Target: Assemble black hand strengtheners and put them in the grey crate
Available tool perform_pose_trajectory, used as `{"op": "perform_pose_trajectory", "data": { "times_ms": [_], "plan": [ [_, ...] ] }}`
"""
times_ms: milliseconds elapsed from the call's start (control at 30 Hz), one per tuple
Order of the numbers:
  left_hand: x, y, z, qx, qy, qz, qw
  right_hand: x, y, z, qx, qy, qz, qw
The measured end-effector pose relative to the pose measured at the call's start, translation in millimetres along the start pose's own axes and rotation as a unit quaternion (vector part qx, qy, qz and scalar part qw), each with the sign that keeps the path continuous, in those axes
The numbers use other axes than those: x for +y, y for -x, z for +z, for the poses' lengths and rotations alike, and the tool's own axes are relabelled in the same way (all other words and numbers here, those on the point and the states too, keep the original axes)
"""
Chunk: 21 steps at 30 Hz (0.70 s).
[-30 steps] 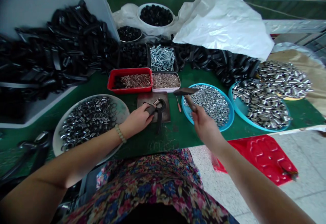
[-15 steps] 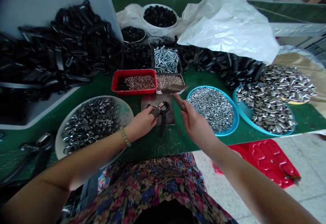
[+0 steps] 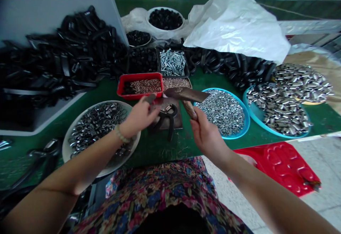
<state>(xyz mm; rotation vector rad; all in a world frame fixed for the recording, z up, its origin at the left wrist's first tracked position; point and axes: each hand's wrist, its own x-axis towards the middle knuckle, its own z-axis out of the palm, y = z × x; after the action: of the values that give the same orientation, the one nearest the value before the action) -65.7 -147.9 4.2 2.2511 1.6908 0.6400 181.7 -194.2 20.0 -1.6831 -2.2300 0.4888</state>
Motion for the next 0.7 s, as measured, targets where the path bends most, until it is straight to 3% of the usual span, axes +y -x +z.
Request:
{"op": "perform_pose_trajectory", "data": {
  "times_ms": [67, 133, 267, 400, 533, 700],
  "plan": [
    [-2.3, -39.6, -7.7, 0.065, -0.012, -0.012, 0.998, -0.2, 2.8, 5.8, -0.055, 0.02, -0.01, 0.998],
    [0.3, -83.8, -2.0, 0.033, -0.053, 0.038, 0.997, -0.3, 4.5, 8.6, -0.09, 0.034, -0.016, 0.995],
    [10.9, -145.3, 31.8, -0.064, -0.142, 0.087, 0.984, 4.9, 8.9, -1.1, 0.026, -0.001, 0.021, 0.999],
    [11.4, -155.6, 51.1, -0.061, -0.158, 0.082, 0.982, 31.8, 3.8, -11.7, 0.06, 0.073, 0.084, 0.992],
    [5.6, -153.1, 49.4, -0.039, -0.143, 0.07, 0.987, 78.2, -2.5, -7.0, 0.065, 0.2, 0.113, 0.971],
    [6.5, -155.3, 49.4, -0.049, -0.14, 0.048, 0.988, 126.7, 10.3, -2.5, 0.105, 0.302, 0.167, 0.933]
  ]
}}
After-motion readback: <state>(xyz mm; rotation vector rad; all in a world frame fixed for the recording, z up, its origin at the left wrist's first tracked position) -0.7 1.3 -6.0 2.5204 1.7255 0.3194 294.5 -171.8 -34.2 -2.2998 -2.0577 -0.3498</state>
